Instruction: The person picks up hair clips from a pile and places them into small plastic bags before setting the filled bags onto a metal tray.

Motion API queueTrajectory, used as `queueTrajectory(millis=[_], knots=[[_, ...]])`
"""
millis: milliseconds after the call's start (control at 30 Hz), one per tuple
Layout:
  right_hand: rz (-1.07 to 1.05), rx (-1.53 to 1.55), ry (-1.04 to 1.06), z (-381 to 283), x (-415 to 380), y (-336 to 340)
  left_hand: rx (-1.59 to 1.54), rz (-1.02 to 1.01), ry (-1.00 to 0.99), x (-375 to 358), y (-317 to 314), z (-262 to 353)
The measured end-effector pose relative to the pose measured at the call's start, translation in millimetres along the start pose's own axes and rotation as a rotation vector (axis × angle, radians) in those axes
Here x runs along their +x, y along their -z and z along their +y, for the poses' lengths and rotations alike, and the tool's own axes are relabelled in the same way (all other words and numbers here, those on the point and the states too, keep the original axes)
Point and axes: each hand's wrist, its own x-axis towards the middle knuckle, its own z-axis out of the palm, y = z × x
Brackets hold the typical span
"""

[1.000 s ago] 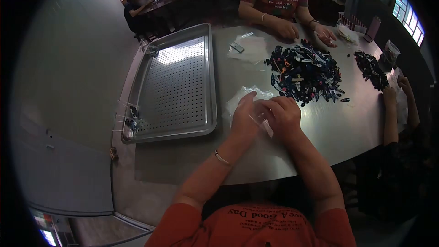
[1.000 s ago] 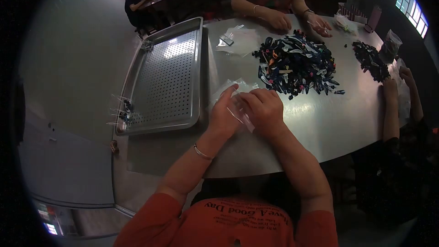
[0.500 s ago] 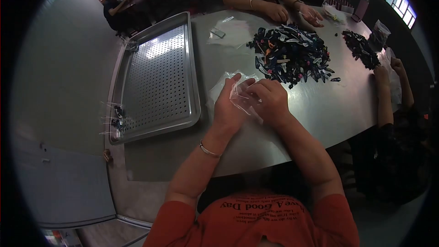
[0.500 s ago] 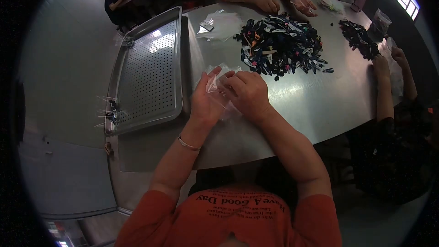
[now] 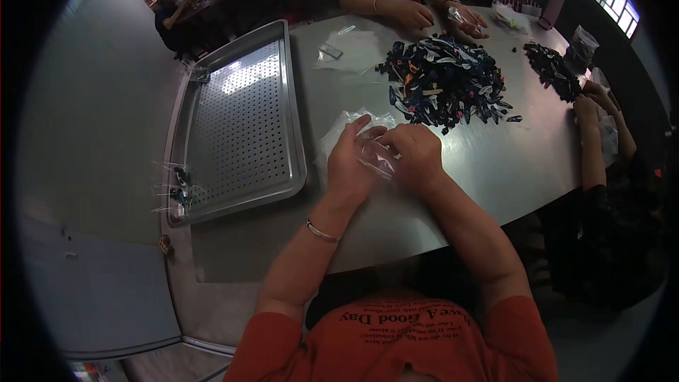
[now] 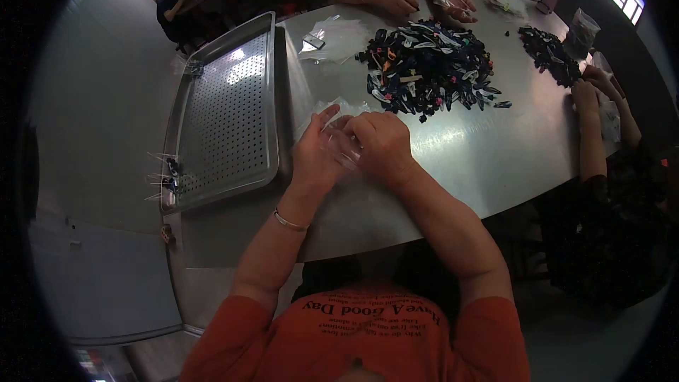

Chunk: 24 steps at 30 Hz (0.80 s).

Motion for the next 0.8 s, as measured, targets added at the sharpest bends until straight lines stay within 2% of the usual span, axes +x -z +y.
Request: queueTrajectory(millis=[67,100,167,500,567,600,667,800], knots=[[-0.018,-0.084,0.027,2.6,-0.5,-0.6,-0.211,0.018,0.061,-1.3,-3.8,2.9],[-0.018,-0.086,0.027,3.4,0.5,-1.8,-0.212,0.017,0.061,-0.9,-4.6,1.2],[0.068,-0.108,0.071,3.7,3.0,-4.7,-0.091,0.002,-0.046,-0.4,-6.7,-3.4],[-0.019,-0.073,-0.001,4.7,-4.8,-3.6,-0.06,-0.001,0.013,-0.9,-0.1,-3.6],[0.011,-0.053,0.043,6.4,-4.3,-5.1,0.171,-0.041,-0.082,0.9,4.9,-7.4],[0.011,-0.053,0.045,5.7,-4.2,-5.8,0.17,-0.041,-0.084,0.6,3.0,-6.3],[0.059,-0.063,0.061,4.1,-3.4,-6.7,-0.095,0.063,0.005,0.6,-1.6,-3.9],[0.039,-0.044,0.076,6.2,0.1,3.1,-0.209,0.097,0.084,0.4,-0.6,3.0]])
